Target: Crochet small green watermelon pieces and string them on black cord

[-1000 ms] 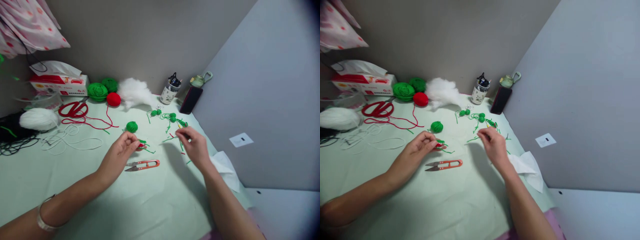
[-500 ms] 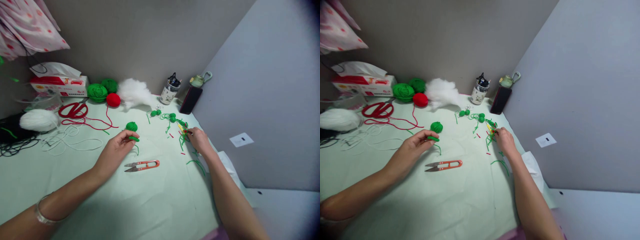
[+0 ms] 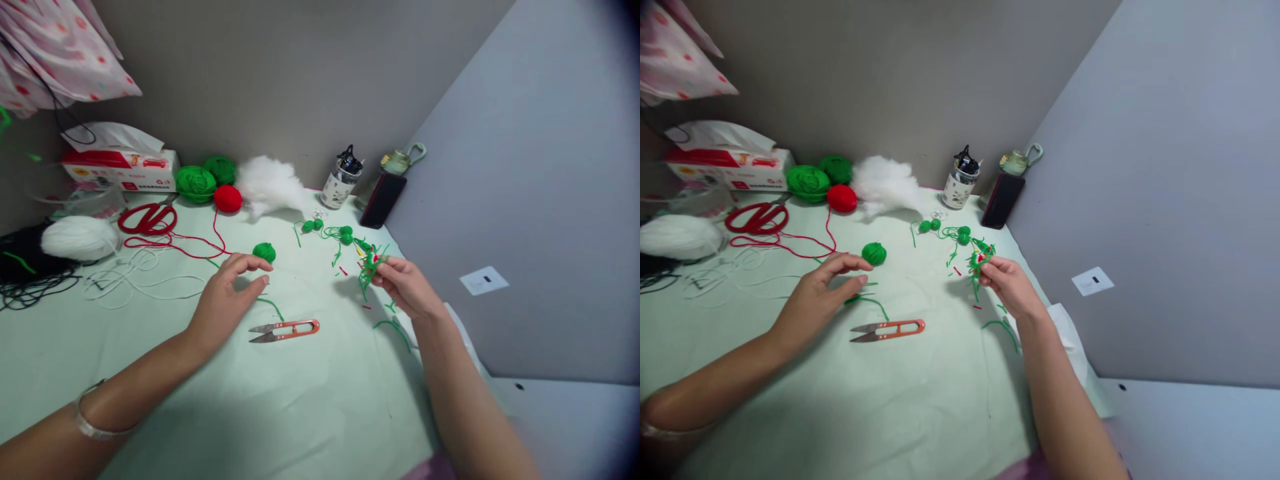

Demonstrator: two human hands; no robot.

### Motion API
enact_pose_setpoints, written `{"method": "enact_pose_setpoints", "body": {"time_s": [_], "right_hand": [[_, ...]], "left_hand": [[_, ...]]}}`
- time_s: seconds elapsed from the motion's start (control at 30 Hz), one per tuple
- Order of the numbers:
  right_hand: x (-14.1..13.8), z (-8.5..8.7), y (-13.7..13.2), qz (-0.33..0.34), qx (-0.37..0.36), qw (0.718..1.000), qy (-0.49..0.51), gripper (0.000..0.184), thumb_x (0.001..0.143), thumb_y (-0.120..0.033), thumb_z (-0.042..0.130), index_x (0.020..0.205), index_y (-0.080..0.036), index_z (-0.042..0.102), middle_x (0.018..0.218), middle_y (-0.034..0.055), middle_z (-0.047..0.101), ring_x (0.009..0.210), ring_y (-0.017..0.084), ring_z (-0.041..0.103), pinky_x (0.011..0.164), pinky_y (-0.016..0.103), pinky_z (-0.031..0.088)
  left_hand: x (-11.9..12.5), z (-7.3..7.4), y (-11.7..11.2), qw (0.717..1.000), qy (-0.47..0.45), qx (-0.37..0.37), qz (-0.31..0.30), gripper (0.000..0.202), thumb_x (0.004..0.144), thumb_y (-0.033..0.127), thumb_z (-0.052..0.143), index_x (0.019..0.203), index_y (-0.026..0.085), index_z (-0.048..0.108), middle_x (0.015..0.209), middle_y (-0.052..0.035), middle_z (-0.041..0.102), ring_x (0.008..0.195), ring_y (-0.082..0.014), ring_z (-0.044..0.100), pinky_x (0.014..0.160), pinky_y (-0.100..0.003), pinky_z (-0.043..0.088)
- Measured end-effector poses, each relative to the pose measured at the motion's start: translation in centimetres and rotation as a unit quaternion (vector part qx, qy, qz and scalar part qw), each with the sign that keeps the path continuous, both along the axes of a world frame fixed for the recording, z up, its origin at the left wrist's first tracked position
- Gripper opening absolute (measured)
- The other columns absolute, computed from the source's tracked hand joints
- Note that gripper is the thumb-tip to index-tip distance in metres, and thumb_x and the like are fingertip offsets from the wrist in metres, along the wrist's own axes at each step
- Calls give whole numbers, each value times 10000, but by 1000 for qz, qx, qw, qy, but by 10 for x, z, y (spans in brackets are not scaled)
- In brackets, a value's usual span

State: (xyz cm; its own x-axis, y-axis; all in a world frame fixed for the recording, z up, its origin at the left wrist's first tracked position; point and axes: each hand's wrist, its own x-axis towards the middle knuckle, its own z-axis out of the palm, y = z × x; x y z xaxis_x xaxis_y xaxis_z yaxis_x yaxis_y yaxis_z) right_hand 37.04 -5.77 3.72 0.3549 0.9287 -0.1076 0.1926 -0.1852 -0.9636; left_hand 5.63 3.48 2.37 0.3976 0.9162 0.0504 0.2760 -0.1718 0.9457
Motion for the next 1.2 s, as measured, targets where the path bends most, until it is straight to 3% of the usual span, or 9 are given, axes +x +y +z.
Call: {"method": "enact_pose_setpoints", "body": {"time_s": [0.2,0.33,0.57,0.63,0.7,0.8,0.87,1.03,1.2], "right_hand": [[-80,-1,1,148,-52,976,151,227,706,-366,796,722,-160,702,613,-23,552,563,91,430,572,242,360],[-111,-7,6,223,-70,956,175,239,777,-386,762,761,-152,713,620,-20,560,582,92,450,582,237,373],[-102,-10,18,80,-22,974,210,265,763,-426,767,759,-168,703,654,-12,600,518,65,453,544,216,381],[-84,-7,20,32,8,987,156,287,784,-456,725,771,-171,696,663,0,602,517,78,450,544,233,393],[-64,-3,19,-44,57,997,16,278,796,-454,693,803,-176,696,699,17,612,556,107,472,565,257,410],[-45,4,14,-136,115,949,-261,226,822,-385,663,917,-188,719,859,56,642,680,151,526,678,303,448],[-50,7,9,-104,112,937,-313,235,860,-381,622,966,-199,726,897,62,646,739,167,553,723,316,456],[-106,5,6,111,56,986,-113,235,847,-387,661,986,-207,720,886,39,685,786,162,597,698,282,464],[-127,-7,12,87,40,995,-17,191,815,-370,694,774,-184,688,646,-6,615,584,114,503,560,245,415]], "left_hand": [[5,6,-24,983,-56,-120,-124,211,864,436,606,930,239,642,948,-23,649,888,-209,597,712,-288,483],[7,7,-28,978,-64,-121,-154,204,853,421,640,887,221,631,825,-1,629,792,-172,583,701,-268,462],[5,2,-15,971,-115,-168,-128,174,850,377,659,876,207,635,852,3,630,814,-154,593,766,-273,454],[5,1,-13,963,-136,-195,-124,179,846,377,668,886,206,635,874,0,637,843,-159,615,802,-285,465],[6,-1,-12,953,-159,-227,-124,193,842,384,679,896,205,630,888,-4,642,854,-167,643,828,-302,479],[5,-2,-12,944,-172,-250,-127,216,836,397,692,914,205,629,885,-6,651,828,-170,674,807,-306,495],[5,-3,-13,945,-162,-252,-130,222,838,402,691,923,206,634,889,-11,666,826,-173,685,775,-294,496],[7,-3,-19,941,-126,-278,-146,231,820,407,697,947,219,650,836,-5,689,768,-178,688,622,-253,491],[9,-3,-19,952,-135,-243,-130,171,789,354,719,867,207,683,818,-13,699,734,-174,665,655,-281,525]]}}
